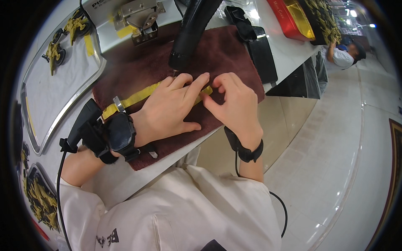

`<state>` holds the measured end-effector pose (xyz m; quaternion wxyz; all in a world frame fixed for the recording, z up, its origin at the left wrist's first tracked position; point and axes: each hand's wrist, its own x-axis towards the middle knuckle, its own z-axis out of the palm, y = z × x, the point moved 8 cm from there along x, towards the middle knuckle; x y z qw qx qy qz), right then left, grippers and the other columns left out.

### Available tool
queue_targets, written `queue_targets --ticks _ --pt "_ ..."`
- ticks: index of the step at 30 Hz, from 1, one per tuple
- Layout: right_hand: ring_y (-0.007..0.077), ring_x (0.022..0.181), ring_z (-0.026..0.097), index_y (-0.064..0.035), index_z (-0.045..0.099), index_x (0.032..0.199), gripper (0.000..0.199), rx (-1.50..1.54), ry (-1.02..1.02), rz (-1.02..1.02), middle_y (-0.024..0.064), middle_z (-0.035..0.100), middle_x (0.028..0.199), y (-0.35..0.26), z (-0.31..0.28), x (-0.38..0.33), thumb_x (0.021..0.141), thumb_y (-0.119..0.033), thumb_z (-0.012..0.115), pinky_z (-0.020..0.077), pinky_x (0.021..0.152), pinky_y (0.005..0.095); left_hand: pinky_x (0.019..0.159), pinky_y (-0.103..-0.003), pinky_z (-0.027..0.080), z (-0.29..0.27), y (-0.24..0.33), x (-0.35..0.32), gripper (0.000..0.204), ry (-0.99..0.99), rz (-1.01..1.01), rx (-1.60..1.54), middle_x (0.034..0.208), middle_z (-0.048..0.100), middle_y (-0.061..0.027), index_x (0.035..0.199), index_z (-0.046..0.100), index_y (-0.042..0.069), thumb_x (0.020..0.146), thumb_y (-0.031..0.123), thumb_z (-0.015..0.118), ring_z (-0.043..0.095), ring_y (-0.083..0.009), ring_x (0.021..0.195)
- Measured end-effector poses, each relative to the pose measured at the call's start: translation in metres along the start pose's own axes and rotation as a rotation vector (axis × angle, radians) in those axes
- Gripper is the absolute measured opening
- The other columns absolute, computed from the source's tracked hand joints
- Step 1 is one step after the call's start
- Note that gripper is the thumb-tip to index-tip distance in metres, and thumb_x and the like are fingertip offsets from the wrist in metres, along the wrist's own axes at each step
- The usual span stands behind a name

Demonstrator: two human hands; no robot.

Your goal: Assembling small yellow toy motorcycle models at a factory workbench using a handheld electric screwdriver and manual assembly of parts.

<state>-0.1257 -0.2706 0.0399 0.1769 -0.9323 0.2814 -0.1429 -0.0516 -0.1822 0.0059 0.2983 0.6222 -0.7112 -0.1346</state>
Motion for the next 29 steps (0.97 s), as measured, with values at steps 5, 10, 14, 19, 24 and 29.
queue_targets --ticks 5,10,14,19,24,29 --pt "0.0197 0.061 0.059 -0.0057 0.060 0.080 0.013 0.071 -0.069 0.057 0.0051 0.059 0.074 0.006 0.011 -0.004 0.076 -0.007 0.073 0.0461 0.054 0.0332 0.090 -0.037 0.042 -0.001 0.000 -0.002 0.102 0.027 -0.008 0.022 0.110 0.061 -0.0084 0.142 0.033 -0.006 0.065 0.036 0.085 0.049 -0.0266 0.113" --pt "0.0247 0.061 0.057 -0.0049 0.060 0.078 0.011 0.059 0.088 -0.240 0.0064 0.057 0.072 -0.021 0.005 -0.020 0.074 0.001 0.069 0.0451 0.054 0.0360 0.089 -0.038 0.043 0.002 0.002 0.000 0.101 0.003 0.035 0.055 0.116 0.060 -0.0088 0.141 0.035 -0.005 0.065 0.037 0.085 0.048 -0.0272 0.114" --pt "0.0244 0.061 0.056 -0.0046 0.060 0.077 0.015 0.021 0.134 -0.288 0.0065 0.056 0.070 -0.028 0.001 -0.033 0.070 0.002 0.071 0.0439 0.051 0.0351 0.089 -0.039 0.043 0.002 0.001 -0.001 0.098 0.007 0.077 0.032 0.125 0.056 -0.0090 0.140 0.038 -0.004 0.064 0.037 0.086 0.048 -0.0275 0.115" --pt "0.0232 0.059 0.054 -0.0047 0.060 0.076 0.015 0.061 0.134 -0.357 0.0058 0.055 0.069 -0.051 0.002 -0.040 0.070 0.002 0.072 0.0426 0.049 0.0342 0.090 -0.038 0.043 0.000 0.000 -0.005 0.096 0.015 0.057 0.036 0.120 0.060 -0.0091 0.142 0.034 -0.004 0.067 0.030 0.083 0.047 -0.0280 0.119" --pt "0.0224 0.058 0.054 -0.0040 0.061 0.077 0.016 0.065 0.132 -0.379 0.0060 0.055 0.069 -0.058 -0.001 -0.048 0.071 0.001 0.074 0.0418 0.048 0.0329 0.091 -0.039 0.043 0.001 -0.004 -0.004 0.097 -0.001 0.047 0.002 0.116 0.061 -0.0103 0.143 0.032 -0.005 0.066 0.028 0.083 0.047 -0.0294 0.120" --pt "0.0225 0.058 0.054 -0.0036 0.061 0.079 0.016 0.103 0.155 -0.356 0.0062 0.056 0.069 -0.057 0.000 -0.052 0.072 0.001 0.074 0.0428 0.048 0.0330 0.093 -0.039 0.043 0.002 -0.006 -0.001 0.098 -0.058 0.067 -0.008 0.117 0.061 -0.0115 0.143 0.032 -0.005 0.066 0.028 0.083 0.046 -0.0308 0.121"
